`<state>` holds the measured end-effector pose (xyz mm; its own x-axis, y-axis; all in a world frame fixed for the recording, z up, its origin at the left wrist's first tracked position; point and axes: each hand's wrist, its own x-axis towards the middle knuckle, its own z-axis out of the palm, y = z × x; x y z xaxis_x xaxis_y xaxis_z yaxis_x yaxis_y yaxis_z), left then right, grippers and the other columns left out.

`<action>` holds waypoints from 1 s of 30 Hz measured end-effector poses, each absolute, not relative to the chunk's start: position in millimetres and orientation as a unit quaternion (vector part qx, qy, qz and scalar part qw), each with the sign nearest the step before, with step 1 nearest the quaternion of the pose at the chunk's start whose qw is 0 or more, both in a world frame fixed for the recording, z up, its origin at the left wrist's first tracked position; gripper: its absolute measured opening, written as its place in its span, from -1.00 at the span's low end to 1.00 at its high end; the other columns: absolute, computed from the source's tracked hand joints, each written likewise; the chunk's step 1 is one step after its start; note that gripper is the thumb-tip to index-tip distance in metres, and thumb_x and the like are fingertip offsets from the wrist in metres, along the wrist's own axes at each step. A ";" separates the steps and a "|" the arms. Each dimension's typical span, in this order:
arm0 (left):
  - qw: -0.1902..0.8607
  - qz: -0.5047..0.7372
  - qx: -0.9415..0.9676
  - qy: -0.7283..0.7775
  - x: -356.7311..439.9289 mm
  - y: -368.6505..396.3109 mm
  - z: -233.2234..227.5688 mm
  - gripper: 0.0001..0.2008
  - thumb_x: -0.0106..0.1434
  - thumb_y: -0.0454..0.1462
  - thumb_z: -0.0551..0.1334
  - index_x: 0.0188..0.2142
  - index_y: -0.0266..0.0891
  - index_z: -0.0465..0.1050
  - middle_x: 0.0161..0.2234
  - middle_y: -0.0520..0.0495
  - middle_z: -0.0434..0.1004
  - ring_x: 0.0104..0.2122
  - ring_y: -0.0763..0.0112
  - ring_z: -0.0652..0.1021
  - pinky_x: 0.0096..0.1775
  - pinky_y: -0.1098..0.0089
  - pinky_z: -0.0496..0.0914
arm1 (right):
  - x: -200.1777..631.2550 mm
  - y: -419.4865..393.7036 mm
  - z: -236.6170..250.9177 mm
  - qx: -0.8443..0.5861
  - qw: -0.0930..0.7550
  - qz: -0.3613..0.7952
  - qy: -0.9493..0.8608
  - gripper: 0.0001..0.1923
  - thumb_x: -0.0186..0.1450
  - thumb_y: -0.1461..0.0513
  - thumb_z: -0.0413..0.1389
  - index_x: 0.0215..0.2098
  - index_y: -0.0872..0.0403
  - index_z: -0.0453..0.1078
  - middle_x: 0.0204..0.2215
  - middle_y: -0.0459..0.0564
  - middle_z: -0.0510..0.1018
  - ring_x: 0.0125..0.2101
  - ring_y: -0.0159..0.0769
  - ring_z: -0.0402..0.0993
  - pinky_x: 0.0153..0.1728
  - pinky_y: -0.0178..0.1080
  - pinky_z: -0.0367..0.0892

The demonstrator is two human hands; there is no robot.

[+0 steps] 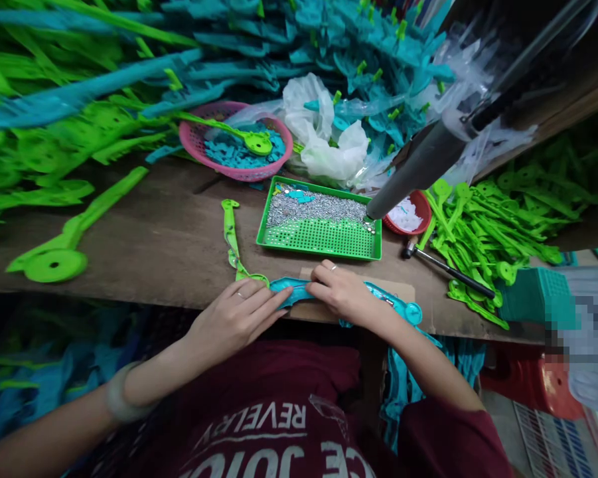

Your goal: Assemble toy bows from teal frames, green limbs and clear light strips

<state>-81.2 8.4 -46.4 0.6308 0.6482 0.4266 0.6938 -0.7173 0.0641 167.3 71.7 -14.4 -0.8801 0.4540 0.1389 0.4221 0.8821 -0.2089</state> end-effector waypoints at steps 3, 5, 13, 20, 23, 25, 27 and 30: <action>0.052 -0.190 -0.908 -0.371 -76.9 11.9 -43.9 -0.69 0.42 -0.25 0.21 0.08 -0.36 0.48 -0.30 -0.12 0.57 -0.24 0.19 0.51 -0.10 0.17 0.40 | 179.8 68.5 -17.2 -0.242 0.122 0.105 -0.957 -0.71 0.51 0.34 -0.14 -0.12 0.15 0.43 -0.28 0.08 0.44 -0.26 -0.24 0.24 -0.31 -0.24 0.24; 0.053 -0.186 -0.912 -0.363 -74.9 14.4 -43.0 -0.71 0.40 -0.26 0.23 0.05 -0.37 0.50 -0.31 -0.13 0.54 -0.25 0.18 0.48 -0.14 0.18 0.37 | 183.6 67.3 -20.0 -0.249 0.128 0.119 -0.953 -0.72 0.51 0.34 -0.14 -0.09 0.14 0.41 -0.27 0.08 0.45 -0.26 -0.25 0.26 -0.28 -0.24 0.28; 0.057 -0.130 -0.923 -0.357 -68.9 22.6 -32.9 -0.73 0.33 -0.29 0.30 0.02 -0.26 0.52 -0.34 -0.05 0.47 -0.29 0.17 0.43 -0.19 0.21 0.30 | 179.2 63.0 -25.4 -0.242 0.097 0.035 -0.965 -0.68 0.52 0.34 -0.16 -0.10 0.16 0.44 -0.28 0.08 0.43 -0.27 -0.22 0.23 -0.33 -0.21 0.25; 0.028 -0.067 -0.936 -0.343 -61.2 35.2 -23.4 -0.78 0.28 -0.34 0.32 -0.06 -0.28 0.56 -0.26 -0.14 0.51 -0.18 0.13 0.45 -0.15 0.21 0.27 | 180.3 56.2 -16.6 -0.275 0.003 0.031 -0.961 -0.76 0.49 0.31 -0.05 -0.05 0.16 0.46 -0.25 0.10 0.45 -0.23 -0.17 0.30 -0.30 -0.15 0.31; 0.033 -0.094 -0.948 -0.302 -59.7 40.7 -29.1 -0.87 0.27 -0.39 0.29 -0.19 -0.31 0.59 -0.23 -0.17 0.54 -0.19 0.14 0.47 -0.17 0.22 0.28 | 177.5 54.1 -11.3 -0.200 -0.017 -0.022 -0.979 -0.79 0.48 0.33 -0.02 -0.12 0.18 0.47 -0.26 0.09 0.50 -0.20 -0.17 0.38 -0.29 -0.13 0.35; 0.040 -0.137 -0.954 -0.263 -59.0 45.2 -40.8 -0.85 0.28 -0.42 0.24 -0.27 -0.28 0.61 -0.22 -0.16 0.59 -0.19 0.17 0.49 -0.14 0.22 0.29 | 178.8 58.7 -8.3 -0.135 -0.003 -0.050 -0.990 -0.78 0.48 0.34 -0.02 -0.20 0.15 0.48 -0.27 0.03 0.53 -0.21 -0.22 0.43 -0.30 -0.17 0.36; 0.045 -0.159 -0.956 -0.243 -58.4 51.4 -57.4 -0.74 0.30 -0.45 0.16 -0.27 -0.24 0.64 -0.17 -0.15 0.62 -0.13 0.17 0.52 -0.08 0.23 0.30 | 189.3 72.9 -3.8 -0.061 0.026 -0.073 -0.995 -0.78 0.48 0.32 -0.02 -0.16 0.11 0.49 -0.24 -0.02 0.56 -0.19 -0.30 0.47 -0.31 -0.24 0.37; 0.053 -0.177 -0.956 -0.227 -57.5 59.6 -78.6 -0.71 0.25 -0.45 0.16 -0.24 -0.19 0.67 -0.13 -0.15 0.65 -0.09 0.17 0.54 -0.05 0.23 0.32 | 230.2 115.6 15.2 -0.092 0.113 -0.118 -0.982 -0.77 0.50 0.22 -0.02 -0.03 0.03 0.46 -0.19 -0.07 0.57 -0.16 -0.37 0.48 -0.25 -0.31 0.40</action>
<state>-57.5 59.6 -78.6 0.8342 0.4159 0.3622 0.4531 -0.8912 -0.0204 230.2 115.6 15.2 -0.9575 0.1549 0.2432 0.2080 0.9552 0.2106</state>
